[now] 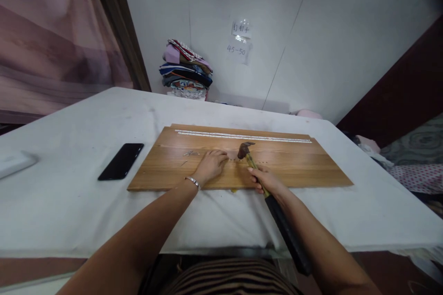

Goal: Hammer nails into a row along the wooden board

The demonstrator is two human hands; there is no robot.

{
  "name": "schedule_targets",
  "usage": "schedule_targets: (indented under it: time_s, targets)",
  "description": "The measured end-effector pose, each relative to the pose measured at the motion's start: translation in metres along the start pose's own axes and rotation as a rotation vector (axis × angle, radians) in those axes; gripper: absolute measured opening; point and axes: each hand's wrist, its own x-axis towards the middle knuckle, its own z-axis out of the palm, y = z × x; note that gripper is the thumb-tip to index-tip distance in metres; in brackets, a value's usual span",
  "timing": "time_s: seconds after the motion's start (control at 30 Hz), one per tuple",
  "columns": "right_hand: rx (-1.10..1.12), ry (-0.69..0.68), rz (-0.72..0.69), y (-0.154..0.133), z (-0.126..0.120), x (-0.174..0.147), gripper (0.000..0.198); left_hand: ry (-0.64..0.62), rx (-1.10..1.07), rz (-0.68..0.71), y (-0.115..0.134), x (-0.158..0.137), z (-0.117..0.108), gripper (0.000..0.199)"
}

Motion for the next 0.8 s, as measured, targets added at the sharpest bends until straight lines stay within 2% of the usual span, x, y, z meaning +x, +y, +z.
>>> schedule_targets:
  time_s: [0.4, 0.8]
  targets:
    - [0.007, -0.032, -0.007, 0.0015, 0.0000, 0.0009, 0.049, -0.007, -0.006, -0.014, 0.0001, 0.0000, 0.0003, 0.038]
    - [-0.007, -0.016, 0.009, 0.0036, 0.0000, 0.0015, 0.043, -0.004, -0.026, 0.004, 0.0019, -0.0007, -0.0029, 0.041]
